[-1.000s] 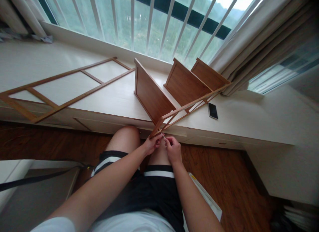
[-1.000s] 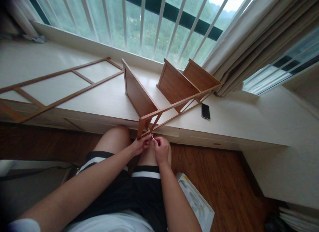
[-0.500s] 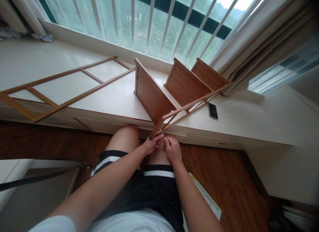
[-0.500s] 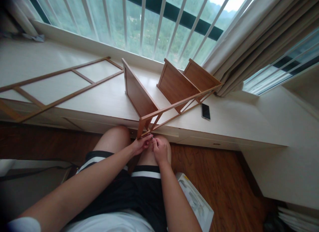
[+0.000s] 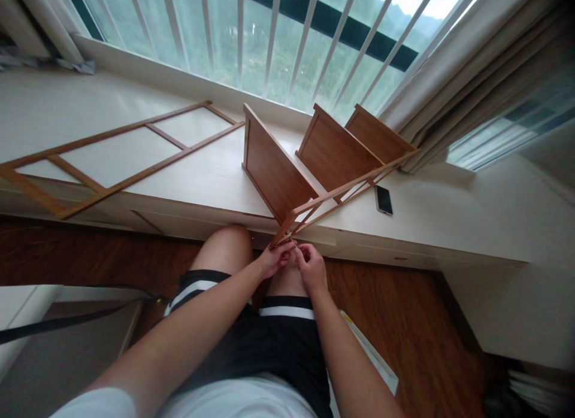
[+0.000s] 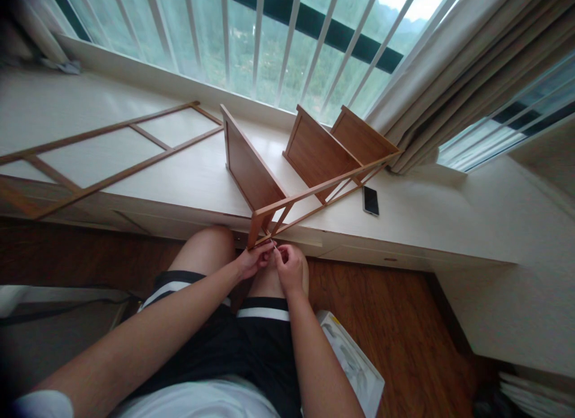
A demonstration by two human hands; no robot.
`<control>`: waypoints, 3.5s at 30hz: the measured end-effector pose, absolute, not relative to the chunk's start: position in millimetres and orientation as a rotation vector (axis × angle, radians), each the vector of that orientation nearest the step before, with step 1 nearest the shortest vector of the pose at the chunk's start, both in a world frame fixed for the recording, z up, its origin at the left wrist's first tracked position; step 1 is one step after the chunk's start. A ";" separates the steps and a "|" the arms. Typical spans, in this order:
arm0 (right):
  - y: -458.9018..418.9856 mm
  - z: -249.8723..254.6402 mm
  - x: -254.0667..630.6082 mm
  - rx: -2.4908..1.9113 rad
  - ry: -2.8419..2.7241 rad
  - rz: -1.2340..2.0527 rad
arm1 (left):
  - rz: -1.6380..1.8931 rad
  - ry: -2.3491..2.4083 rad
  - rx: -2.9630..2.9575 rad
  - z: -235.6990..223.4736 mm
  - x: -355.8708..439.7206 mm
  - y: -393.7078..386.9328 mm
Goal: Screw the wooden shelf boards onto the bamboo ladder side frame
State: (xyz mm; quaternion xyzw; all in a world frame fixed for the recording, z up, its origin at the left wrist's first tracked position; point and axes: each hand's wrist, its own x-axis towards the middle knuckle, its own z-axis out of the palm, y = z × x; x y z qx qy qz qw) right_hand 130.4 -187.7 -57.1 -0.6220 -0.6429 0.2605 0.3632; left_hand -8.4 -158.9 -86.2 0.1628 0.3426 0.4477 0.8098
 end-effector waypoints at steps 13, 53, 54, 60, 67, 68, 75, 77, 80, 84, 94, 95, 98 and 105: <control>-188.4 -60.6 131.7 -1.600 -1.606 0.630 | 0.951 0.713 0.312 -86.5 -8.4 -159.7; -191.9 -63.2 133.4 -1.521 -1.629 0.467 | 0.954 0.698 0.286 -83.3 -6.5 -161.3; -191.9 -63.2 133.4 -1.516 -1.628 0.455 | 0.955 0.697 0.287 -83.2 -6.5 -161.6; -190.5 -65.5 135.5 -1.497 -1.648 0.430 | 0.955 0.695 0.290 -84.7 -6.5 -161.2; -190.7 -66.5 136.1 -1.528 -1.683 0.405 | 0.955 0.679 0.274 -87.2 -6.7 -160.4; -191.2 -66.2 135.7 -1.531 -1.690 0.398 | 0.957 0.683 0.270 -86.8 -6.8 -160.5; -192.5 -66.1 134.0 -1.533 -1.742 0.384 | 0.971 0.686 0.255 -83.9 -7.4 -160.5; -192.3 -66.6 134.1 -1.528 -1.745 0.385 | 0.968 0.685 0.254 -83.5 -7.5 -160.5; -192.1 -66.9 134.3 -1.528 -1.743 0.374 | 0.971 0.686 0.249 -82.1 -7.7 -160.5; -192.0 -66.9 134.4 -1.522 -1.756 0.357 | 0.970 0.697 0.248 -79.3 -7.6 -160.8; -190.0 -70.8 136.8 -1.482 -1.759 0.350 | 0.962 0.700 0.248 -78.7 -7.3 -161.6; -190.0 -70.9 136.9 -1.483 -1.756 0.349 | 0.960 0.701 0.250 -78.6 -7.5 -161.6; -190.0 -70.7 136.8 -1.498 -1.743 0.349 | 0.955 0.702 0.254 -78.3 -8.2 -161.3; -189.0 -69.3 136.0 -1.558 -1.732 0.404 | 0.947 0.697 0.260 -79.4 -9.3 -159.9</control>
